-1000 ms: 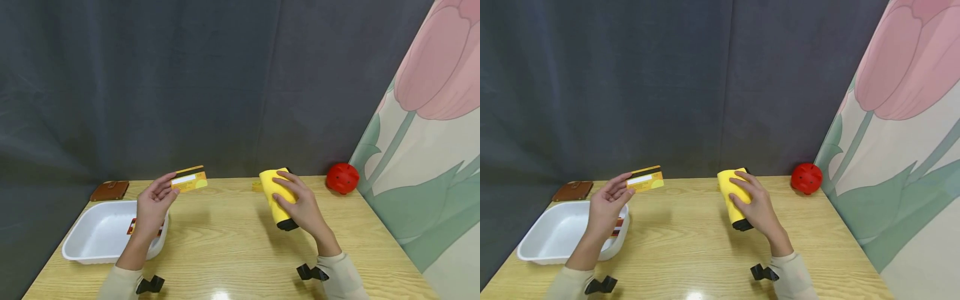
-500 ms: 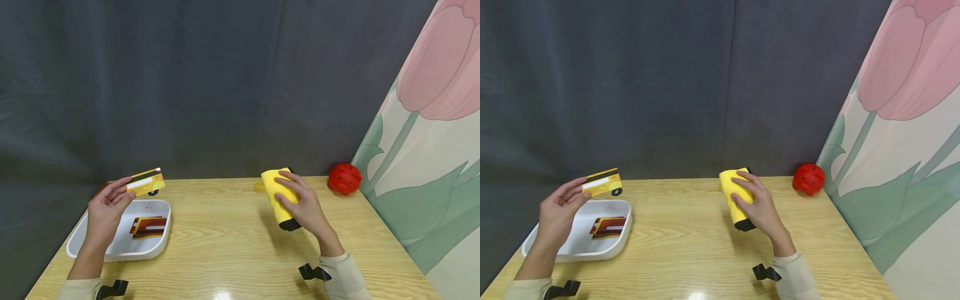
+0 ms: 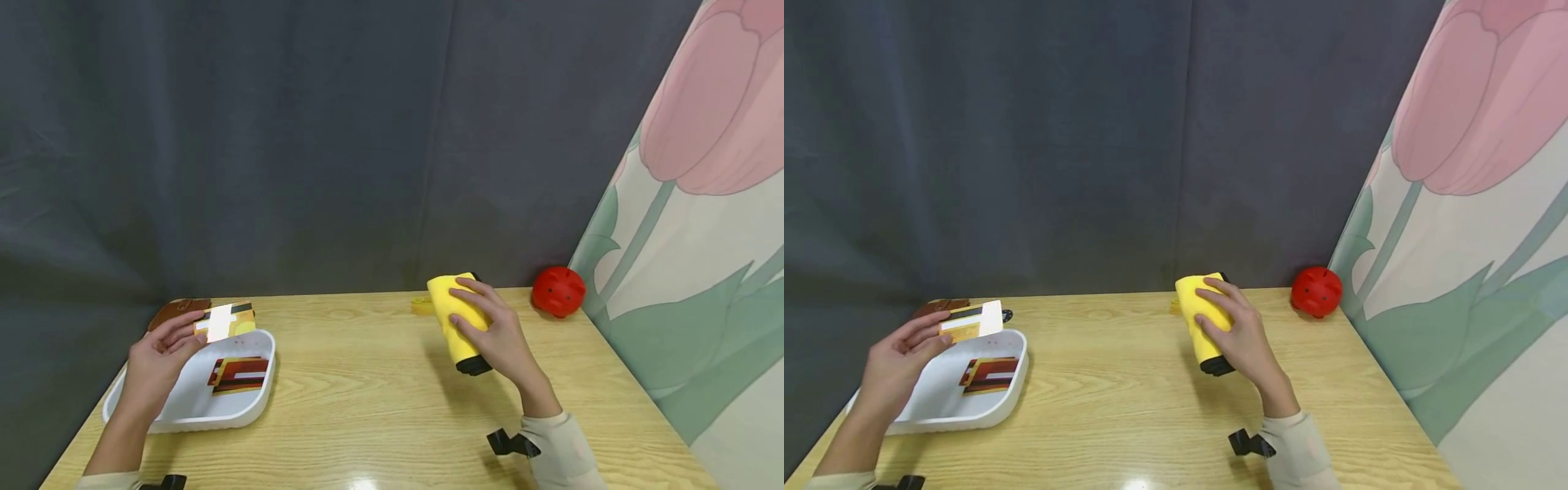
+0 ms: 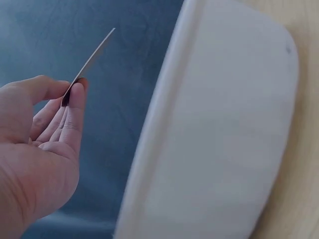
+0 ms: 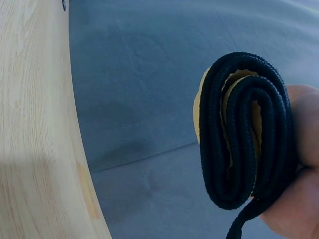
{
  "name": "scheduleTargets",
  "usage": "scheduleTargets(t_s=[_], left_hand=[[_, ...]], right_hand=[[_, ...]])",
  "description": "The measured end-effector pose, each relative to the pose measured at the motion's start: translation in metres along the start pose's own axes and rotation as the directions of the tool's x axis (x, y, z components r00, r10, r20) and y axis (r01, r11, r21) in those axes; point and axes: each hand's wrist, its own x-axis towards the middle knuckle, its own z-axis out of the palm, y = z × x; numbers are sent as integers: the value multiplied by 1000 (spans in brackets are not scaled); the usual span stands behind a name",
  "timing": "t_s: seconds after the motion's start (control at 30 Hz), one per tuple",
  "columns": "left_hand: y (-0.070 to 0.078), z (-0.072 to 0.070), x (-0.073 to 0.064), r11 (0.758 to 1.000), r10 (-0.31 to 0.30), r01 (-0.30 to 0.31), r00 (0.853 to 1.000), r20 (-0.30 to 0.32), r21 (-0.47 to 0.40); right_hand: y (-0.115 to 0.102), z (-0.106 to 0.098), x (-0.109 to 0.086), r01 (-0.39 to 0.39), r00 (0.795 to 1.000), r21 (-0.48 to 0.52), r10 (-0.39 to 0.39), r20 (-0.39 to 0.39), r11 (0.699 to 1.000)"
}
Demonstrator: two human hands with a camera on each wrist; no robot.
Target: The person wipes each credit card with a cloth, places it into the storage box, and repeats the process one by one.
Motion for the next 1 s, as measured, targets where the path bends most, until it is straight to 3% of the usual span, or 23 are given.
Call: scheduleTargets(t_s=[0.33,0.6,0.8,1.0], left_hand=[[-16,-15,1,997,-68,66,995,73,30],[-25,-21,-4,997,-72,74,995,75,-19],[-29,-22,-2,991,-105,112,990,99,-76],[-31,-20,0,983,-185,183,979,86,33]], right_hand=[[2,-1,0,-7,1000,-4,7,-10,1000],[2,1,1,-9,1000,9,9,1,1000],[0,0,2,-1,1000,3,1,-5,1000],[1,0,2,-2,1000,-7,2,2,1000]])
